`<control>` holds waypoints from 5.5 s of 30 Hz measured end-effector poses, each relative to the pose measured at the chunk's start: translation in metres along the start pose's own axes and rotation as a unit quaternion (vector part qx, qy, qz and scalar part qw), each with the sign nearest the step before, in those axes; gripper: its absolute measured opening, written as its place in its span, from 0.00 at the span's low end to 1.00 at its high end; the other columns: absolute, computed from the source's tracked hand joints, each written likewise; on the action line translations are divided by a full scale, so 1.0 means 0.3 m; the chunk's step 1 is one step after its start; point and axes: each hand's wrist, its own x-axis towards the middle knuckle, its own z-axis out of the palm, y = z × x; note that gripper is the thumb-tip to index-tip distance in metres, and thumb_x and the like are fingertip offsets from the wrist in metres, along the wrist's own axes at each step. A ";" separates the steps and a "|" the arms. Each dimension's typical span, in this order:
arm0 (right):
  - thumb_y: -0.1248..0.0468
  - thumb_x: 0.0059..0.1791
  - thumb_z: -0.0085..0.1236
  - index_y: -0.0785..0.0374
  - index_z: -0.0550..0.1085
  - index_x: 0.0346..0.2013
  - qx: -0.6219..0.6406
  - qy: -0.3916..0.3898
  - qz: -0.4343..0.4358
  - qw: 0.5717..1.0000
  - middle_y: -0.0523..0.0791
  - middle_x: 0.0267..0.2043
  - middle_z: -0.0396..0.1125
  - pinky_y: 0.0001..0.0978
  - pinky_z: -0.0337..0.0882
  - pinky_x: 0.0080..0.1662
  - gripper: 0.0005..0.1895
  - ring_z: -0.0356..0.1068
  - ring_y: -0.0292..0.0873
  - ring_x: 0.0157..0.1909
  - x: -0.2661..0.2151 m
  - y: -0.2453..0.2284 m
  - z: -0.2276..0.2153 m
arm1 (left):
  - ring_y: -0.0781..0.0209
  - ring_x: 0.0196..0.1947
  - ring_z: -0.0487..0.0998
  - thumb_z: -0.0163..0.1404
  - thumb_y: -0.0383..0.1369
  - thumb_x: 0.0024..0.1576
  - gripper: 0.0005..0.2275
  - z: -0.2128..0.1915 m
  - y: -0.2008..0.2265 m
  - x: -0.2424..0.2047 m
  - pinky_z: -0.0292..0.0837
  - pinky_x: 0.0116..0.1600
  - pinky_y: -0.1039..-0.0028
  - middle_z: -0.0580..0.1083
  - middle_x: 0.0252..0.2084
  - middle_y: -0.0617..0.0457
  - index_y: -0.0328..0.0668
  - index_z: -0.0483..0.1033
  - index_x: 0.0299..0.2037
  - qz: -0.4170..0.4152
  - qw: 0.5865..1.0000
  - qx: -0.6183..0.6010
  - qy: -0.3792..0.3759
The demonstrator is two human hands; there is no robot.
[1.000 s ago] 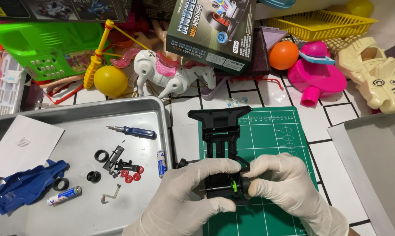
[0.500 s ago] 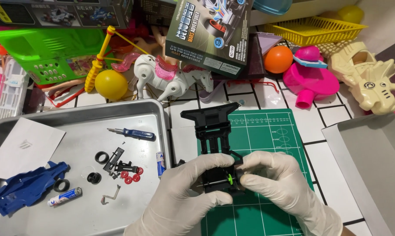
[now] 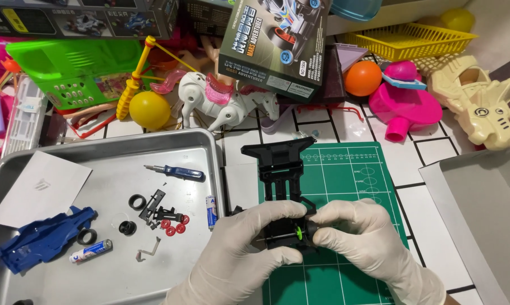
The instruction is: The person assembles a toy car chassis on a green cutting mat. They use a screwdriver to tighten screws on the black frame, attach a green gear, and install a black wheel. The person handles various small parts and tools while working on the assembly.
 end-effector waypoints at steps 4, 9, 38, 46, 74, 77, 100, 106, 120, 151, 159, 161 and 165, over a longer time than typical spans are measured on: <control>0.69 0.43 0.69 0.67 0.83 0.38 -0.005 -0.009 -0.021 1.000 0.49 0.34 0.80 0.29 0.83 0.37 0.10 0.80 0.42 0.34 0.014 -0.016 -0.004 | 0.59 0.52 0.82 0.60 0.41 0.54 0.21 0.006 0.001 -0.001 0.80 0.57 0.74 0.79 0.54 0.50 0.46 0.75 0.56 0.001 1.000 0.005 0.002; 0.67 0.41 0.72 0.65 0.85 0.37 -0.055 -0.049 0.032 0.997 0.49 0.37 0.82 0.30 0.83 0.37 0.12 0.81 0.41 0.35 0.026 -0.049 -0.052 | 0.67 0.48 0.80 0.65 0.35 0.49 0.23 0.026 0.017 -0.009 0.78 0.52 0.80 0.80 0.52 0.58 0.51 0.75 0.55 -0.086 0.996 -0.001 0.007; 0.76 0.44 0.58 0.78 0.74 0.57 0.078 0.157 0.139 0.975 0.59 0.43 0.73 0.39 0.72 0.49 0.25 0.72 0.52 0.41 0.039 -0.158 0.016 | 0.52 0.58 0.75 0.49 0.55 0.50 0.31 -0.050 0.302 -0.055 0.71 0.63 0.61 0.71 0.67 0.50 0.59 0.66 0.64 -0.132 0.979 0.060 -0.145; 0.75 0.47 0.57 0.74 0.76 0.55 0.031 0.194 0.109 0.974 0.55 0.49 0.75 0.30 0.71 0.49 0.21 0.71 0.46 0.44 0.048 -0.158 -0.046 | 0.67 0.43 0.83 0.58 0.20 0.56 0.07 -0.337 0.323 -0.085 0.81 0.55 0.79 0.83 0.42 0.52 0.40 0.82 0.41 0.070 0.988 0.113 0.081; 0.70 0.50 0.62 0.68 0.77 0.60 -0.187 0.196 0.265 0.925 0.54 0.56 0.73 0.43 0.64 0.52 0.22 0.67 0.51 0.52 0.086 -0.194 0.028 | 0.59 0.49 0.80 0.63 0.44 0.49 0.17 -0.691 0.103 -0.246 0.72 0.53 0.69 0.82 0.47 0.63 0.64 0.82 0.49 -0.237 0.821 0.519 -0.002; 0.69 0.50 0.62 0.67 0.77 0.60 -0.189 0.199 0.275 0.921 0.54 0.57 0.73 0.43 0.64 0.53 0.22 0.67 0.51 0.53 0.087 -0.204 0.036 | 0.59 0.44 0.79 0.61 0.42 0.48 0.13 -0.618 0.150 -0.213 0.70 0.47 0.67 0.81 0.42 0.62 0.65 0.83 0.44 -0.286 0.803 0.520 -0.049; 0.59 0.49 0.52 0.55 0.76 0.46 0.062 0.221 0.228 0.946 0.45 0.32 0.72 0.35 0.64 0.29 0.12 0.69 0.42 0.31 0.069 -0.193 0.003 | 0.59 0.45 0.84 0.57 0.19 0.54 0.11 0.061 0.156 -0.063 0.82 0.56 0.75 0.81 0.47 0.49 0.38 0.81 0.45 -0.141 0.982 -0.125 0.006; 0.57 0.49 0.51 0.54 0.78 0.57 0.145 0.211 0.269 0.928 0.51 0.35 0.73 0.44 0.68 0.33 0.22 0.70 0.47 0.35 0.072 -0.230 0.016 | 0.58 0.37 0.82 0.46 0.19 0.61 0.13 0.113 0.070 -0.028 0.80 0.43 0.77 0.79 0.48 0.43 0.34 0.80 0.52 -0.184 0.965 -0.174 0.071; 0.67 0.48 0.54 0.64 0.75 0.51 0.240 0.187 0.281 0.910 0.55 0.32 0.70 0.43 0.70 0.28 0.16 0.70 0.51 0.28 0.070 -0.128 0.033 | 0.63 0.28 0.77 0.65 0.17 0.46 0.12 0.110 0.046 -0.029 0.75 0.35 0.77 0.80 0.37 0.50 0.35 0.86 0.39 -0.272 0.927 -0.165 0.198; 0.68 0.45 0.50 0.69 0.77 0.56 0.199 0.176 0.168 0.950 0.51 0.38 0.74 0.39 0.72 0.33 0.25 0.73 0.48 0.35 0.015 -0.220 0.039 | 0.41 0.37 0.86 0.58 0.24 0.52 0.14 0.141 -0.006 -0.045 0.79 0.42 0.68 0.83 0.44 0.36 0.25 0.84 0.48 -0.302 0.904 -0.267 0.144; 0.69 0.45 0.51 0.68 0.76 0.57 0.228 0.186 0.171 0.940 0.52 0.38 0.74 0.44 0.75 0.32 0.25 0.75 0.54 0.32 0.015 -0.193 0.038 | 0.46 0.37 0.88 0.56 0.23 0.54 0.14 0.135 0.010 -0.044 0.78 0.41 0.71 0.86 0.49 0.36 0.30 0.86 0.49 -0.288 0.914 -0.247 0.145; 0.69 0.45 0.51 0.69 0.76 0.58 0.223 0.185 0.168 0.942 0.52 0.40 0.74 0.43 0.75 0.34 0.25 0.75 0.53 0.36 0.018 -0.187 0.037 | 0.47 0.39 0.88 0.56 0.26 0.54 0.14 0.129 -0.011 -0.049 0.81 0.45 0.70 0.85 0.49 0.37 0.30 0.85 0.48 -0.267 0.922 -0.248 0.128; 0.68 0.45 0.52 0.69 0.76 0.58 0.229 0.187 0.168 0.940 0.53 0.41 0.74 0.45 0.75 0.34 0.26 0.74 0.53 0.35 0.018 -0.179 0.035 | 0.47 0.34 0.86 0.62 0.20 0.47 0.13 0.141 0.026 -0.044 0.84 0.50 0.63 0.80 0.29 0.39 0.28 0.86 0.44 -0.324 0.898 -0.239 0.178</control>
